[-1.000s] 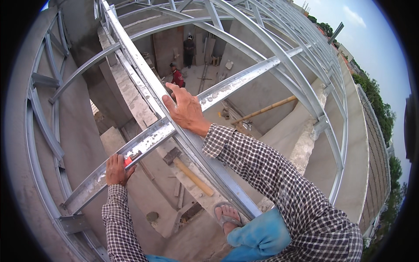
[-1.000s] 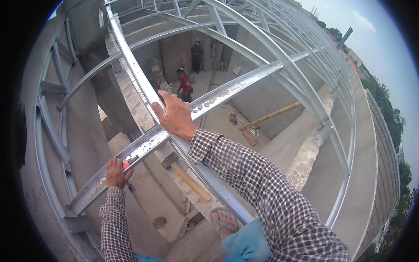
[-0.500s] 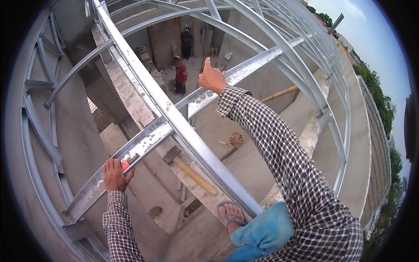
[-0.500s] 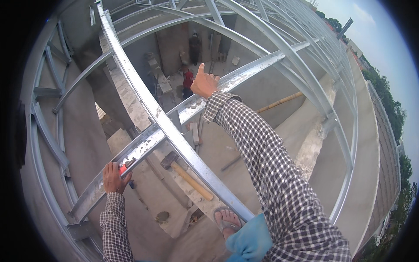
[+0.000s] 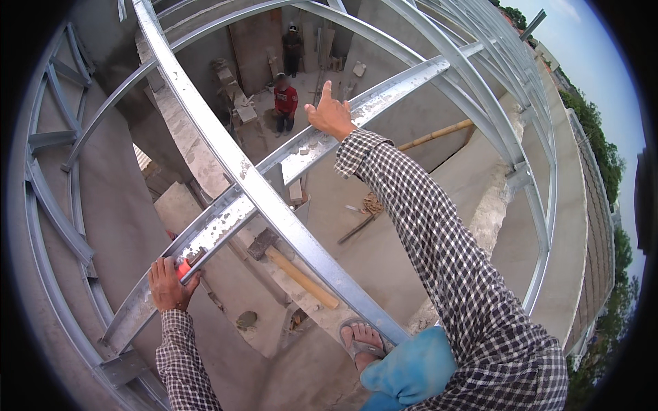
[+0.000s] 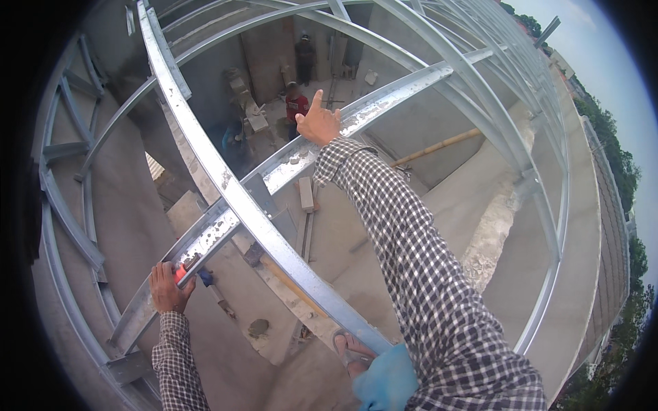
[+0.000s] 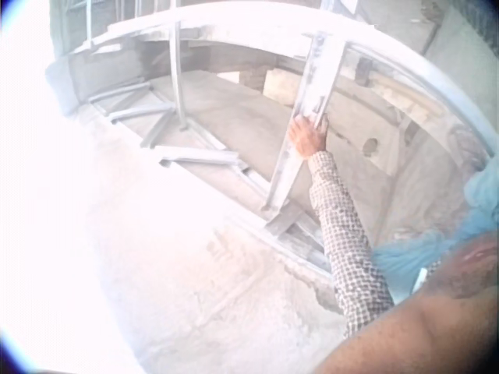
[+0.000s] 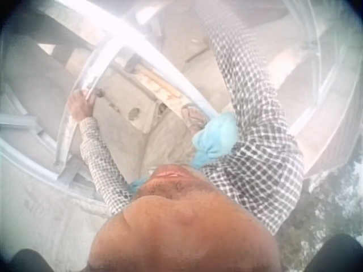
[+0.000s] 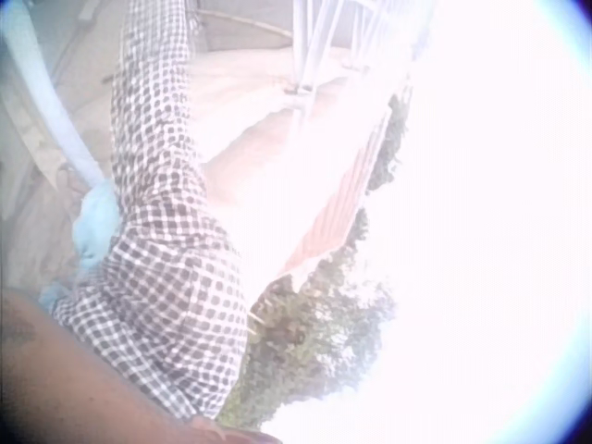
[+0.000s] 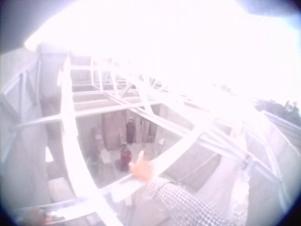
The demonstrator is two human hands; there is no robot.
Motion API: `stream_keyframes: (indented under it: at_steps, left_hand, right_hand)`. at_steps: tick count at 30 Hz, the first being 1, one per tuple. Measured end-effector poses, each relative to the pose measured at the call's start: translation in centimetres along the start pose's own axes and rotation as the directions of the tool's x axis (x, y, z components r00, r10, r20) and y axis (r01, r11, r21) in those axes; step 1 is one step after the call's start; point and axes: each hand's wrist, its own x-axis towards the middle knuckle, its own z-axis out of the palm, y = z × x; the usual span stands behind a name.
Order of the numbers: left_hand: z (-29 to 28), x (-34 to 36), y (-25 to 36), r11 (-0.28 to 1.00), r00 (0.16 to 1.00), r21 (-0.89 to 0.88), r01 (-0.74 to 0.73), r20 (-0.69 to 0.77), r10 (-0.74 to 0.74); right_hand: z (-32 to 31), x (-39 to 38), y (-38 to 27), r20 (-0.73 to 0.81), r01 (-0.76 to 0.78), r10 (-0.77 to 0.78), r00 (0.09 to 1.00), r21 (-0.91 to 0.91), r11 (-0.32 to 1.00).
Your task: The person positions a metal frame on a roof structure, then places a large board onto the frame. They use a hammer and a punch tool to secure the board to the frame by repeatedly striking the punch.
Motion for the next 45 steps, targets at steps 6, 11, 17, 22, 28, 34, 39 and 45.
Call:
stream_keyframes:
  at_steps: [6,11,17,22,28,34,39,45]
  left_hand:
    - [-0.1,0.3,0.2,0.998,0.999,0.055,0.016,-0.044,-0.013]
    - [-0.1,-0.1,0.0,0.997,0.999,0.07,0.023,-0.041,-0.02]
    - [-0.3,0.0,0.4,0.999,0.999,0.051,0.005,-0.051,-0.003]
    - [0.1,0.1,0.3,0.999,0.999,0.042,-0.009,-0.051,0.011]
    - [0.1,-0.1,0.1,0.999,0.997,0.048,-0.001,-0.08,0.004]
    - [0.4,0.1,0.5,0.999,0.997,0.035,0.0,-0.075,0.003]
    - [0.1,-0.2,0.5,0.998,0.998,0.056,-0.003,-0.063,0.007]
    - [0.1,-0.1,0.5,0.997,0.992,0.069,-0.039,-0.113,0.047]
  right_hand:
    - [1.1,-1.4,-0.7,-0.131,0.069,-0.069,0.989,-0.006,0.998]
    - [0.6,-1.8,-0.9,-0.158,0.078,-0.077,0.984,0.002,0.997]
    - [0.7,-2.2,-0.4,-0.197,0.087,-0.092,0.976,-0.034,0.996]
    - [1.0,-2.1,0.0,-0.189,0.091,-0.098,0.977,-0.043,0.995]
    - [0.8,-1.8,-0.4,-0.197,0.118,-0.126,0.972,-0.052,0.992]
    - [1.0,-1.7,0.1,-0.219,0.12,-0.127,0.967,-0.045,0.992]
    - [1.1,-1.8,0.3,-0.222,0.117,-0.127,0.967,-0.059,0.991]
    - [0.9,-1.6,0.4,-0.227,0.121,-0.131,0.965,-0.061,0.991]
